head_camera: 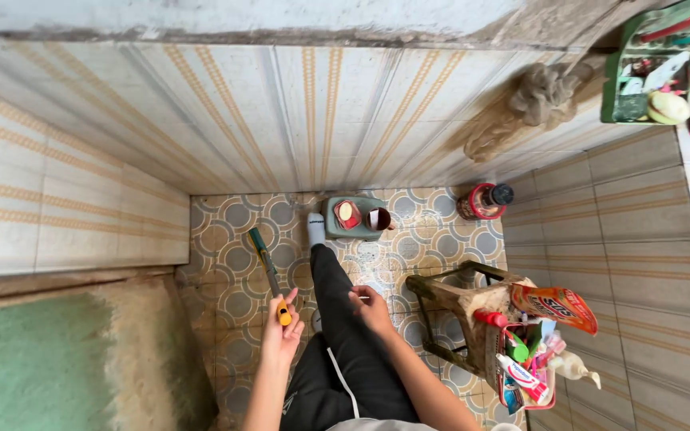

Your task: The recorder is cleaning the bathroom floor using a brush and water mixed with detergent.

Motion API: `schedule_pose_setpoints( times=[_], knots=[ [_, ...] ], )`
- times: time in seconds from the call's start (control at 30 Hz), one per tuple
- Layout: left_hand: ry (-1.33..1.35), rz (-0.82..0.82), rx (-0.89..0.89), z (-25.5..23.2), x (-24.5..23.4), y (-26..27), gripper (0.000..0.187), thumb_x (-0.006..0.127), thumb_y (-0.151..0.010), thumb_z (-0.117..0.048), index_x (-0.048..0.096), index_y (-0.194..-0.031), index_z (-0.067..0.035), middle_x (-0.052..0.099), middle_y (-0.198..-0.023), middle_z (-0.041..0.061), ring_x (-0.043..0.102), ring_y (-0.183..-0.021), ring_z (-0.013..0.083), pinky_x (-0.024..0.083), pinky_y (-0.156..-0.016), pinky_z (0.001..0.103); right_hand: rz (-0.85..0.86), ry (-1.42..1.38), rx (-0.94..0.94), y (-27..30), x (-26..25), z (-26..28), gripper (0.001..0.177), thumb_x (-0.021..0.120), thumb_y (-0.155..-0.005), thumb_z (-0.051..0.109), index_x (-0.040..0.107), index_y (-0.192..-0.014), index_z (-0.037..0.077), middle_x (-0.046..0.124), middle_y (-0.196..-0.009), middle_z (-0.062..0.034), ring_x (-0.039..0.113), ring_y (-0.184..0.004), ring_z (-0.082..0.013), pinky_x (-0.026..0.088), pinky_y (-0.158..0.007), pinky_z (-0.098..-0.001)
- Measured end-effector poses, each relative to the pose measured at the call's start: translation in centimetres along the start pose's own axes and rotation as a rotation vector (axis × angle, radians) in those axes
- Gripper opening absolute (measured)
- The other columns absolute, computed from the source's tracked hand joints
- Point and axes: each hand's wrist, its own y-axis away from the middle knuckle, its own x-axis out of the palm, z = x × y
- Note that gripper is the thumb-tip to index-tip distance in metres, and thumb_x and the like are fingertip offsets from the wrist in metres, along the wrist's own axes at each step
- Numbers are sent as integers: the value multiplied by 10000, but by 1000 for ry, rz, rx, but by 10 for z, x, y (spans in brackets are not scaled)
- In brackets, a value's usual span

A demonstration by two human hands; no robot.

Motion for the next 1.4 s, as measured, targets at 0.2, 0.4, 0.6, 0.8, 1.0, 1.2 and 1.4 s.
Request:
schedule_pose_setpoints(
  times=[0.2,0.4,0.6,0.8,1.0,1.2,1.4],
  knots=[
    [-77,1,-88,-8,25,-17,467,583,-986,-392,613,-1259,-14,550,-688,-37,300,-383,53,266,-459,238,-84,-58,10,-6,-21,-3,333,711,-950,257,677,-1208,50,717,-1030,-28,690,-884,-115,603,-683,-301],
    [-135,31,-207,6,34,-43,449,593,-985,-398,615,-1225,-19,531,-674,-32,294,-378,67,303,-493,252,-155,-79,48,4,-35,8,352,701,-951,277,674,-1219,51,731,-1044,-33,720,-916,-133,611,-700,-297],
    [-265,102,-319,35,32,-68,424,631,-980,-411,637,-1157,-26,522,-673,-26,282,-390,47,296,-472,230,-151,-136,131,4,-45,0,373,679,-965,325,684,-1219,52,748,-1062,-66,734,-935,-170,605,-739,-340],
    [-925,41,-296,135,8,-95,385,676,-957,-363,642,-1106,-10,632,-658,56,574,-438,147,439,-373,301,76,-267,525,5,-33,57,430,611,-993,439,675,-1184,60,758,-1052,-71,731,-932,-190,609,-788,-353],
    [-840,-158,-477,173,52,-100,320,616,-967,-256,488,-1258,-293,595,-649,61,631,-464,227,567,-436,405,99,-442,457,-92,-39,-80,290,627,-1015,286,661,-1049,0,679,-831,-115,663,-708,-218,567,-672,-367],
    [-378,25,-488,252,-13,-216,426,581,-1053,-479,500,-1277,-126,536,-680,38,491,-427,172,491,-414,336,-89,285,421,-217,-71,-149,250,650,-955,241,598,-1169,122,711,-744,-109,699,-621,-229,567,-544,-371],
    [-446,97,-441,271,17,-225,298,533,-1050,-331,550,-1216,-84,671,-993,100,706,-837,222,661,-732,432,-174,289,374,-224,-100,-122,368,604,-1012,296,628,-1264,27,661,-748,-136,615,-560,-215,489,-463,-371]
  ],
)
